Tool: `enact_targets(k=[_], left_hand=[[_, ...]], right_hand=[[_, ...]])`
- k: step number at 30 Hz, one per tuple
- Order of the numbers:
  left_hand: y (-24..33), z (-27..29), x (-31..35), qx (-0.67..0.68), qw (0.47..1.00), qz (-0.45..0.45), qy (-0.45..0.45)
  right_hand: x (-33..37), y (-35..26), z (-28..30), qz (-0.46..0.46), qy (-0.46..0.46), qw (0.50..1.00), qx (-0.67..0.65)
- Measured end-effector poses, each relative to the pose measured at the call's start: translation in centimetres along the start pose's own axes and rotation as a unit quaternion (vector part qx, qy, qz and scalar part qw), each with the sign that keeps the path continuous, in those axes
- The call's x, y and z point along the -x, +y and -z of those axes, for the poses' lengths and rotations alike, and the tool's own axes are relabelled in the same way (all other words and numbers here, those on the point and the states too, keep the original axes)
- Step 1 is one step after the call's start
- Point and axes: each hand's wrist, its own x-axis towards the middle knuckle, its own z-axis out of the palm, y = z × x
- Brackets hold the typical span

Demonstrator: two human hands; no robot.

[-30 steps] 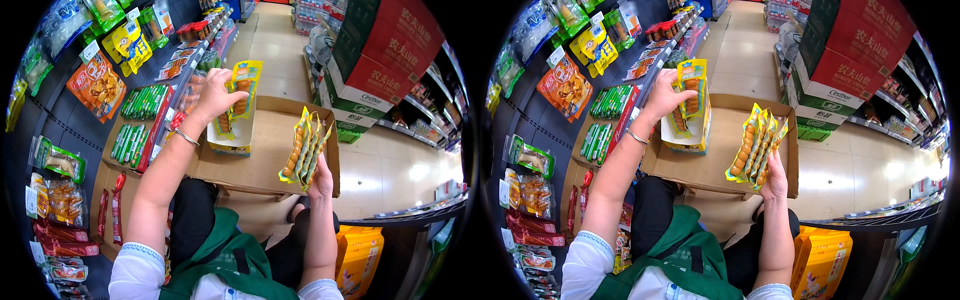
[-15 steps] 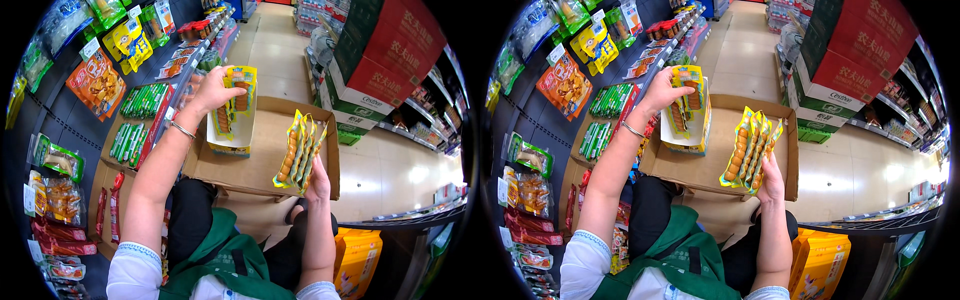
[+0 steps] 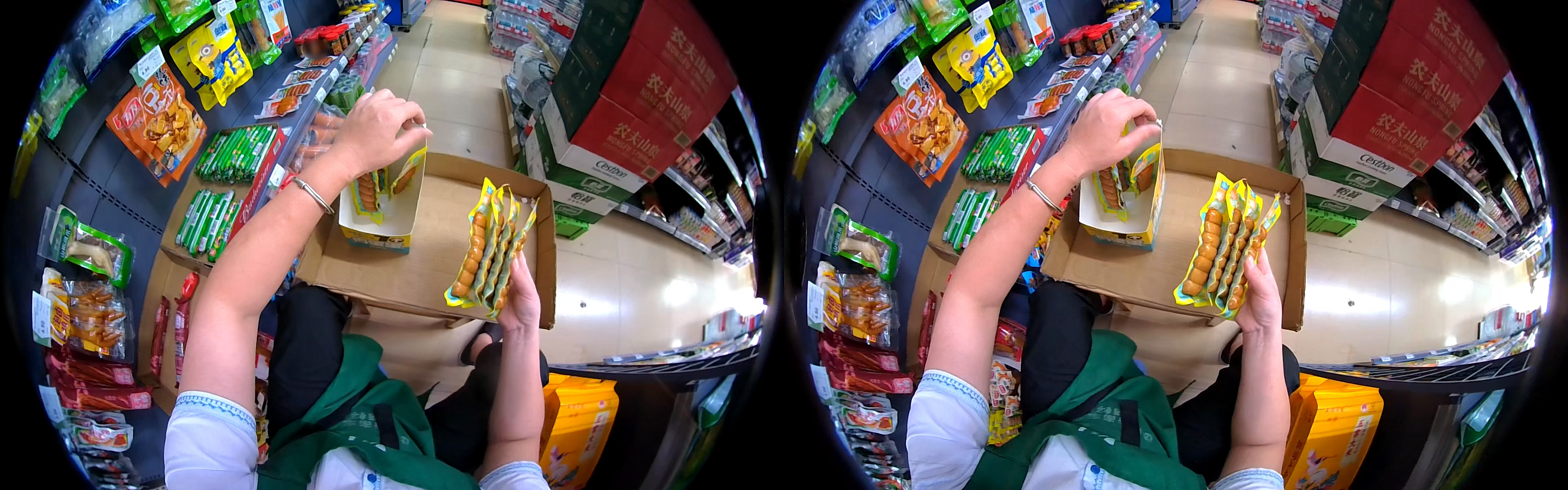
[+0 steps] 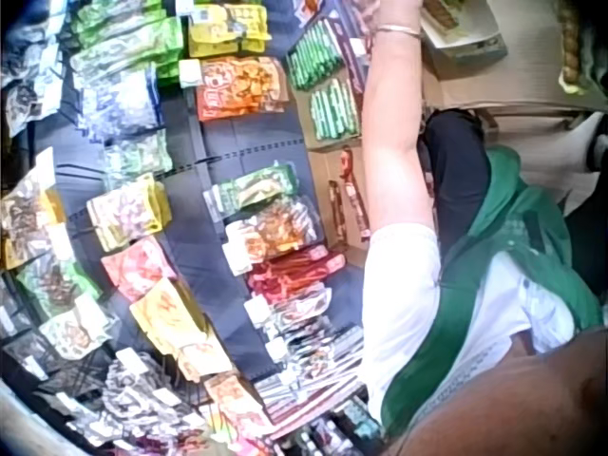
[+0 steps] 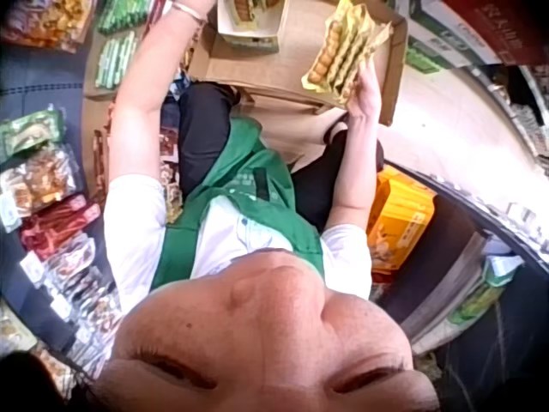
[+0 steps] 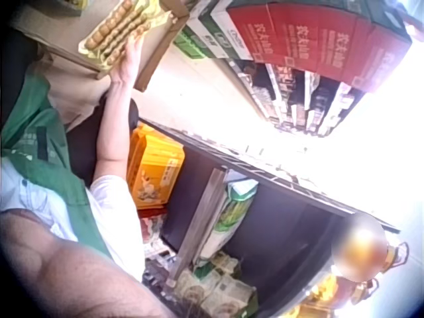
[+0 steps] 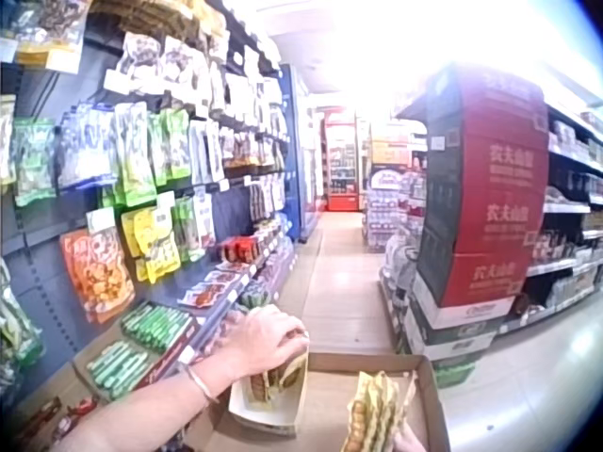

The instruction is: The person sits on the floor of a store aisle and unpacks yellow snack packages from a cardboard box. They arrange the packages into neat rows on the box lid and then place them back into the box one by one.

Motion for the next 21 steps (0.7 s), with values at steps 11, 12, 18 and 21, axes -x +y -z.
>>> enact_targets(k=[11,12,18,21], left_hand=[[0.6,-0.1,-0.3,-0.054,0.990,-0.012,-0.132],[0.3,-0.3,-0.5,-0.051,0.992,-0.006,-0.111],[-0.9,-1.5,-0.5,-0.059,0.998,0.007,-0.007],[-0.7,-1.7,-0.7,-0.067,0.997,0.026,-0.001]], right_hand=[[0.1,-0.4,-0.3,0.001,0.007,1.000,0.027],[0.0,-0.3,-0.3,0.001,0.001,1.000,0.028],[0.0,-0.2,-0.4,-0.006,-0.001,1.000,0.030],[-0.1,-0.3,-0.1,-0.007,-0.005,0.999,0.033]])
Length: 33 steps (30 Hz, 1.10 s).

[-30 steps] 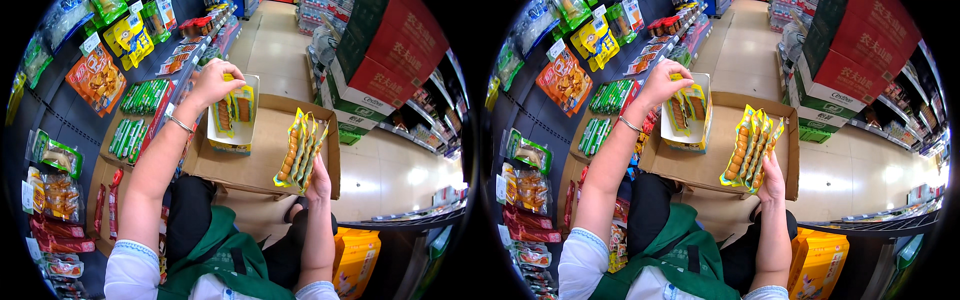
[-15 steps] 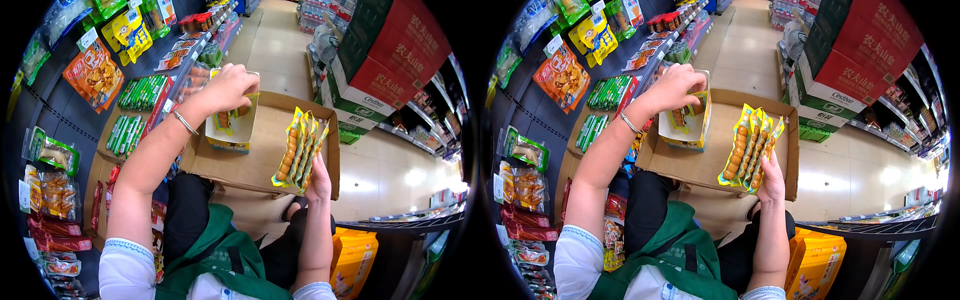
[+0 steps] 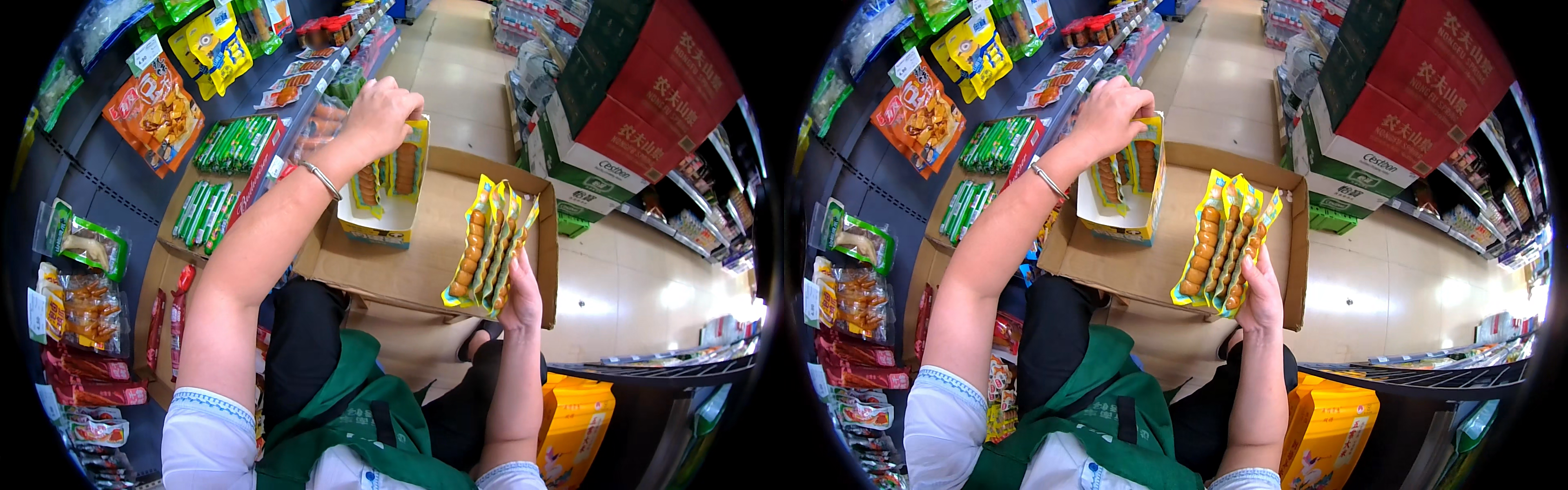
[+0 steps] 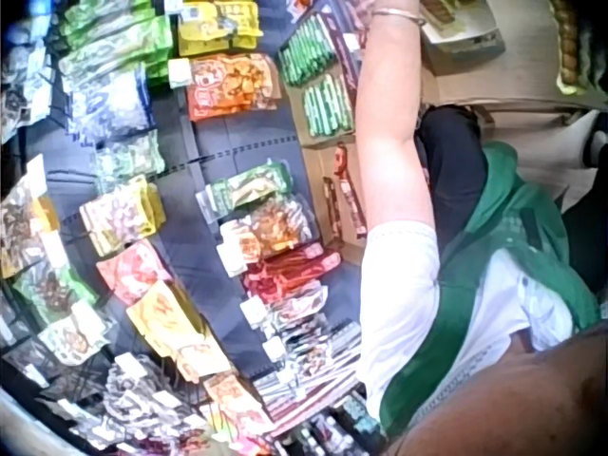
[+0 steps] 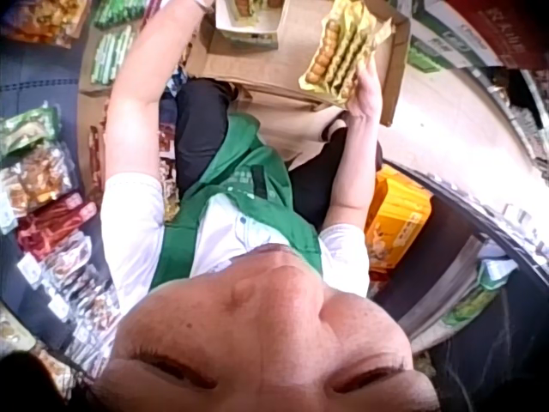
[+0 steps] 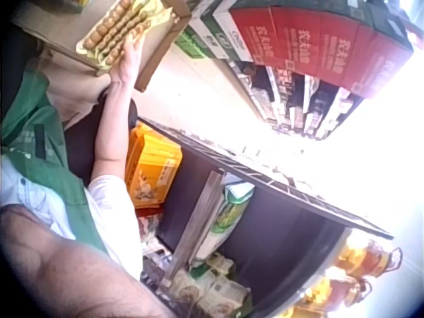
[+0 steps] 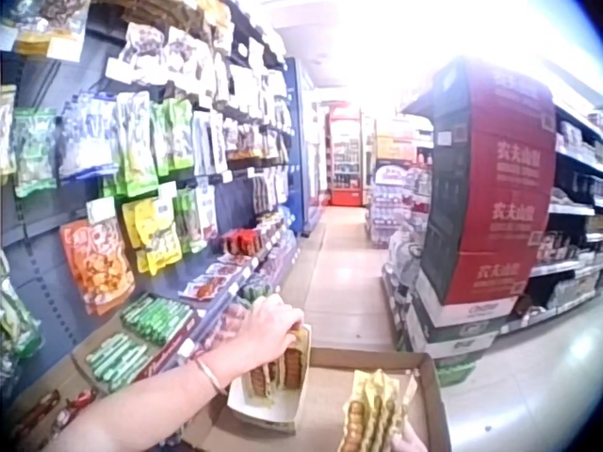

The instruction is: The person sits on the floor of a store aisle and unpacks yellow snack packages from a cardboard box. They arrange the packages into neat rows on the box lid and then place them back into the box one by one.

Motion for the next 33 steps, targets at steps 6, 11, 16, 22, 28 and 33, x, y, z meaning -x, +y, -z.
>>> enact_targets(k=[6,11,16,22,28,33], left_hand=[[-0.3,0.4,0.0,-0.001,1.000,0.023,-0.008],[-0.4,0.5,0.1,-0.005,0.999,-0.001,0.043],[3.0,2.1,0.7,0.106,0.989,-0.045,0.093],[9.6,0.8,2.4,0.353,0.927,0.106,-0.062],[8.7,0.6,1.9,0.430,0.866,0.159,-0.200],[5.8,4.0,1.3,0.435,0.887,0.126,-0.091]], right_hand=[[-0.2,0.1,0.1,-0.002,-0.007,1.000,-0.003],[-0.4,0.2,0.3,-0.001,0.011,1.000,-0.001],[-0.4,0.0,0.0,-0.002,0.013,1.000,-0.001],[-0.2,0.4,-0.6,0.040,0.021,0.998,0.050],[-0.3,1.1,-1.4,0.067,0.003,0.997,0.037],[-0.6,0.5,-0.7,0.066,-0.002,0.998,0.016]])
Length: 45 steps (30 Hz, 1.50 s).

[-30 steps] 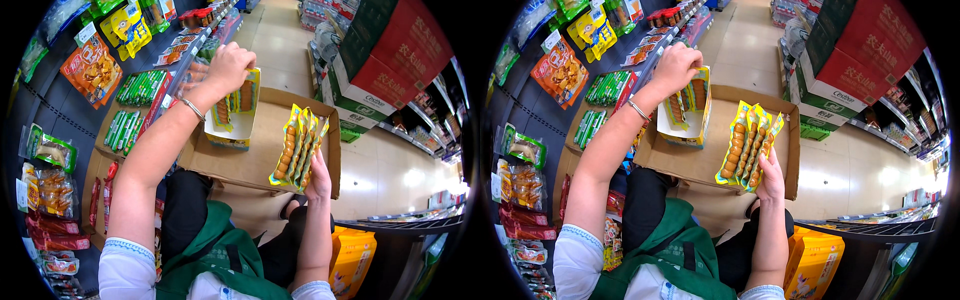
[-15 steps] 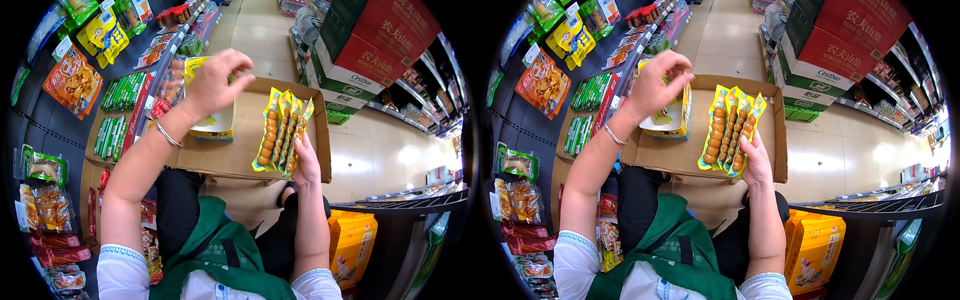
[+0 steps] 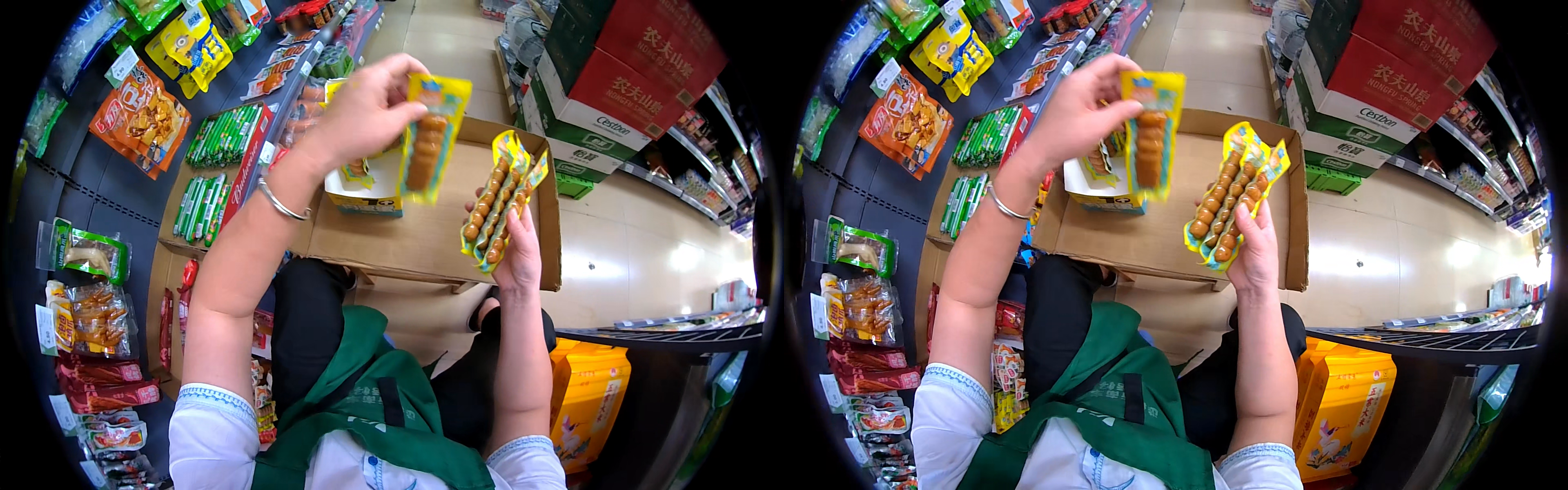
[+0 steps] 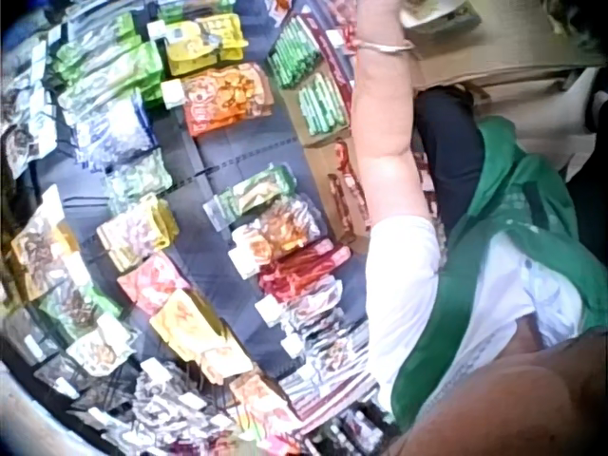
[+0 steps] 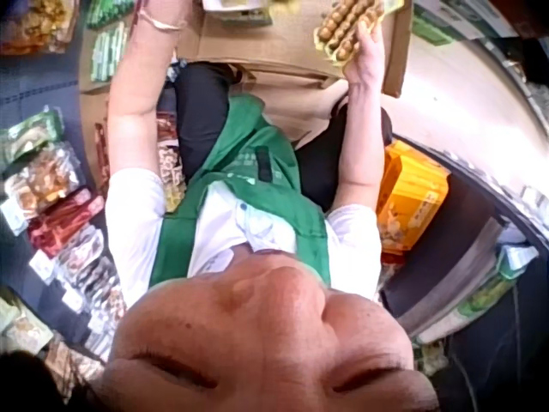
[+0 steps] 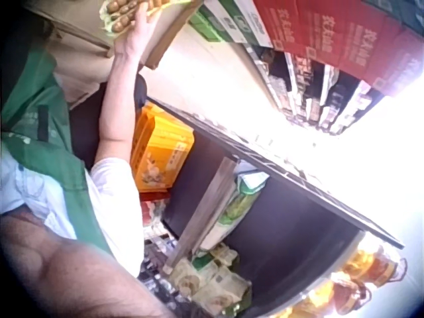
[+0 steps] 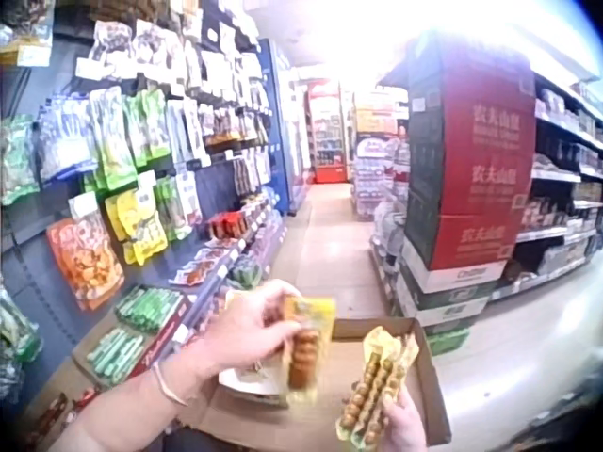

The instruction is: The person sits on the floor of a store aisle and unpacks yellow snack packages from a cardboard box. They arrange the packages into neat rows on the box lid and then place them back into the box one by one.

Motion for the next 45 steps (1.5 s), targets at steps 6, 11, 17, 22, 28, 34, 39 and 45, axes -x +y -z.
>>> enact_targets(k=[6,11,17,22,28,34,39,45], left_hand=[[0.0,4.9,0.6,-0.118,0.985,-0.049,0.119],[-2.0,3.9,1.5,-0.252,0.954,-0.066,0.147],[-4.2,1.7,1.7,-0.273,0.953,-0.033,0.130],[-5.9,1.5,1.5,-0.362,0.916,-0.092,0.145],[-6.8,1.3,1.5,-0.435,0.878,-0.117,0.161],[-6.2,0.9,0.7,-0.439,0.869,-0.139,0.182],[-6.5,1.1,0.6,-0.424,0.872,-0.141,0.198],[-6.4,2.3,0.5,-0.391,0.895,-0.129,0.173]], right_hand=[[0.0,-0.5,-0.3,0.007,0.003,1.000,-0.017],[0.1,-0.2,-0.2,-0.011,-0.003,1.000,-0.005],[0.2,0.1,-0.1,-0.024,0.002,1.000,-0.002],[0.1,0.2,-0.1,-0.029,-0.004,1.000,-0.001],[0.1,0.4,-0.5,-0.035,-0.012,0.999,-0.003],[0.1,0.4,-0.6,-0.042,-0.008,0.999,0.006],[-0.1,0.8,-0.4,-0.054,-0.007,0.999,0.005],[-0.2,0.7,-0.6,-0.055,-0.006,0.998,0.004]])
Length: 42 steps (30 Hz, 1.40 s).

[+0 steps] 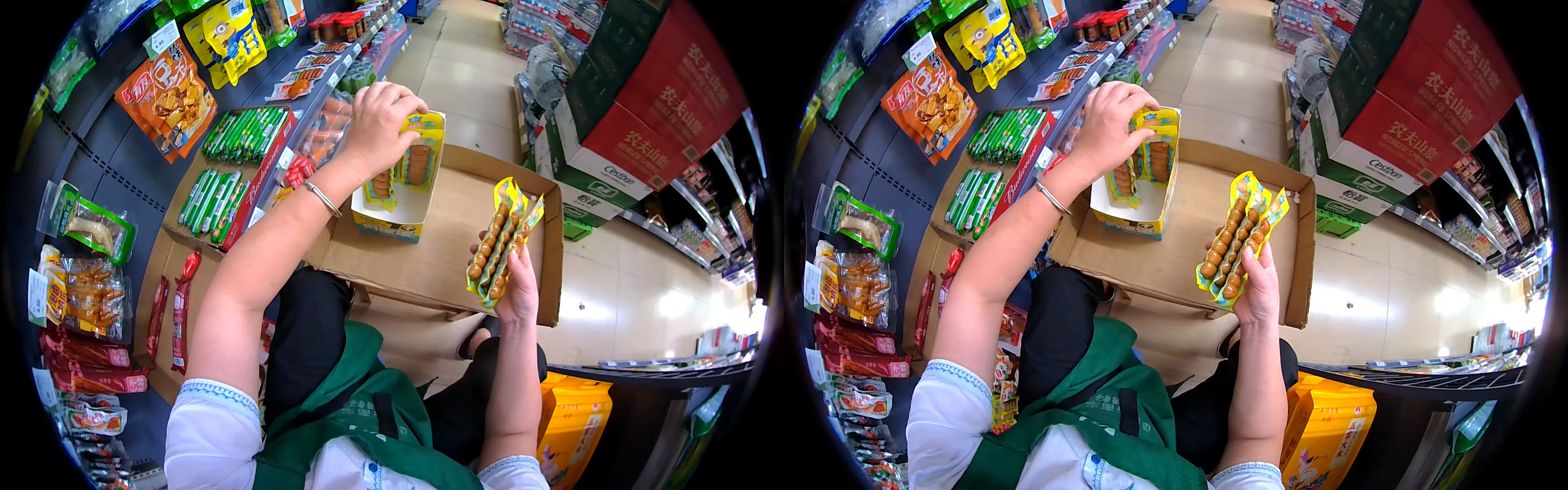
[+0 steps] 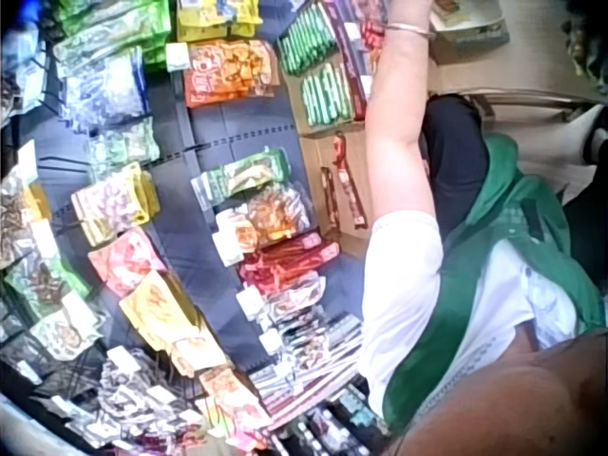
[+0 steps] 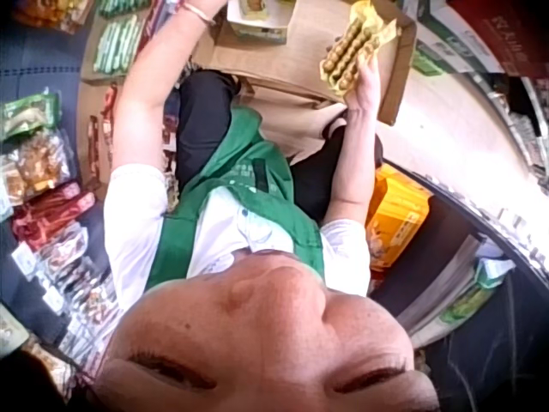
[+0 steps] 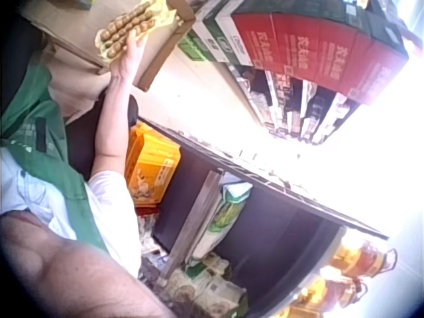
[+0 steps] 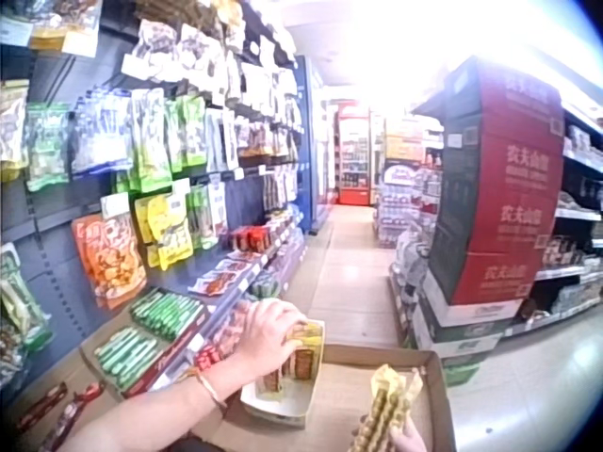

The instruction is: The person sits on the floor of a store aisle and unpacks yellow snack packages from a cardboard box. They arrange the packages into neat rows on the box lid and then place them back into the box one by one.

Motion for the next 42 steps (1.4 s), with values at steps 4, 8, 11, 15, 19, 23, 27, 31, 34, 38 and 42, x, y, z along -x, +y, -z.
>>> enact_targets(k=[4,8,11,15,19,23,27,31,34,38,42], left_hand=[[0.2,0.7,-0.3,0.009,1.000,0.000,-0.008],[0.5,0.6,0.0,0.006,1.000,-0.008,-0.002],[1.2,0.9,0.4,0.018,0.999,-0.020,0.025],[4.8,1.4,1.6,0.109,0.991,-0.067,0.041],[10.2,0.6,2.9,0.397,0.886,0.172,-0.167],[10.8,-2.5,3.2,0.570,0.751,0.275,-0.188],[9.6,-3.0,2.8,0.578,0.727,0.289,-0.233],[8.7,-0.6,1.5,0.603,0.738,0.278,-0.119],[6.2,3.0,-0.4,0.559,0.790,0.238,-0.079],[3.3,5.4,-1.3,0.485,0.848,0.212,-0.040],[2.6,3.8,-0.5,0.413,0.888,0.201,0.004]], right_hand=[[0.0,0.1,0.2,0.001,0.001,1.000,-0.002],[0.1,-0.2,0.1,0.005,-0.009,1.000,0.007],[0.0,0.0,0.1,-0.002,0.011,1.000,0.024],[0.1,-0.2,-0.1,0.001,0.017,0.999,0.032],[0.2,-0.2,-0.1,0.010,0.016,0.999,0.041],[0.4,-0.1,-0.9,0.000,-0.012,0.999,0.051],[0.7,0.0,-0.8,-0.013,-0.019,0.998,0.053],[0.7,-0.5,-1.1,-0.004,0.007,0.999,0.054],[0.7,-0.9,-0.3,0.019,0.016,0.999,0.024],[0.8,-1.0,0.0,0.024,0.007,0.999,0.021],[0.8,-0.7,0.0,0.018,0.002,0.999,0.029]])
